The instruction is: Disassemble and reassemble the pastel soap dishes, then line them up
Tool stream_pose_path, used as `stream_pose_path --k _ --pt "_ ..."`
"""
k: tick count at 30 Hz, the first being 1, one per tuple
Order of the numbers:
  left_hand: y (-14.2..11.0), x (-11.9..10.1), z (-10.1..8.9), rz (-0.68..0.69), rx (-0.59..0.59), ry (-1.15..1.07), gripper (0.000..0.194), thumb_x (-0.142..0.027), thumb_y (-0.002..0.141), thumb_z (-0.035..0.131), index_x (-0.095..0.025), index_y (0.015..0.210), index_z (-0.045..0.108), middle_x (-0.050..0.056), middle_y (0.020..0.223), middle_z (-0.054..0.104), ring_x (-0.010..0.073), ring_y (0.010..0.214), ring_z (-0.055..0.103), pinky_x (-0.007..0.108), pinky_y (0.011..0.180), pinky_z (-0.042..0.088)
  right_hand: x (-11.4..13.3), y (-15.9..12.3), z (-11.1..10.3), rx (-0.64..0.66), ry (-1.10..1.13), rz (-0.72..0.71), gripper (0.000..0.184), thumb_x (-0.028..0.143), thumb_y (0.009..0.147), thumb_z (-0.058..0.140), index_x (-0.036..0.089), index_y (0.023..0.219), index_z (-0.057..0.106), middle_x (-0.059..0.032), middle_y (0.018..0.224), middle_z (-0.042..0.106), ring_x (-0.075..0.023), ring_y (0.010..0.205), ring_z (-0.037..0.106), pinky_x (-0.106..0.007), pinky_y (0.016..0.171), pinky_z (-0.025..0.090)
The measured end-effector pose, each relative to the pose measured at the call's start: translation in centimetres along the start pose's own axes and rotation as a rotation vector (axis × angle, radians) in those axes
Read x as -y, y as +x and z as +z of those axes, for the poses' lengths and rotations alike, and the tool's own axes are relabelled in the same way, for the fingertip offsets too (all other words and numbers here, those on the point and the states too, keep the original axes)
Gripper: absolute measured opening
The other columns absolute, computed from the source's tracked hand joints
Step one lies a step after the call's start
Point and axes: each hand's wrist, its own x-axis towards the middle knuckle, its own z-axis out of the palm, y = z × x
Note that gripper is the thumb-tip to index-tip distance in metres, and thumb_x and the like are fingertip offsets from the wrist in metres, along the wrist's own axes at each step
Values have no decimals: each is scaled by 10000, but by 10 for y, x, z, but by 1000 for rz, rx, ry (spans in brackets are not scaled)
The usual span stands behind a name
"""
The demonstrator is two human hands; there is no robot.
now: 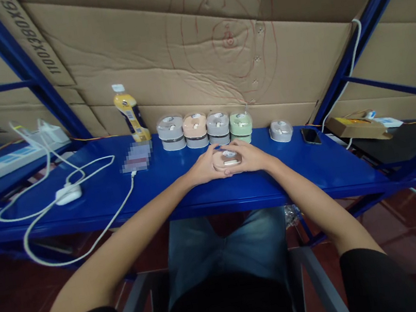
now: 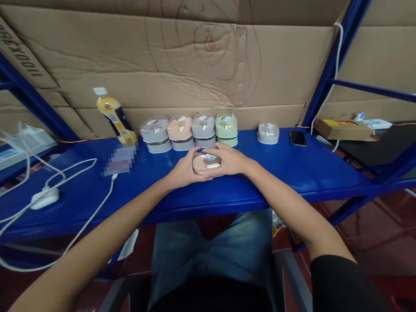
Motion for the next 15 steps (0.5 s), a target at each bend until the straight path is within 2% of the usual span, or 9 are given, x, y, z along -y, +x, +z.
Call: stream_pose_path --k 4,6,8,11,15 --pt "-2 7 -6 19 -13 46 1142 -624 671 952 -216 1595 420 207 1507 676 432 1402 666 593 1168 532 7 -20 -15 74 -27 -27 962 645 869 824 294 1693 476 -149 1419 655 -389 1311 652 -558 1135 541" --pt "-3 10 -7 36 -17 73 1000 -578 776 872 -193 1582 423 199 1455 708 399 1392 676 584 1193 512 15 -39 -24 86 -107 89 961 640 903 789 309 1726 419 -147 1319 682 -383 1182 701 -531 1035 581" --pt "-3 11 -7 39 -17 120 845 -536 863 779 -175 1552 448 194 1406 733 382 1367 691 578 1191 512 24 -61 -32 67 -263 284 954 707 932 731 302 1732 406 -167 1255 684 -389 1058 732 -502 924 594" --pt "-3 10 -6 32 -10 181 705 -523 913 718 -178 1490 505 188 1404 733 386 1354 694 578 1172 526 28 -88 -40 59 -473 466 927 790 981 605 273 1724 403 -223 1267 679 -425 1046 748 -482 862 578" --pt "-2 8 -5 24 -3 198 648 -535 917 721 -206 1447 545 170 1420 726 399 1362 685 588 1165 533 8 -96 -48 52 -576 608 901 781 1015 548 198 1689 417 -288 1328 678 -457 1090 752 -499 867 569"
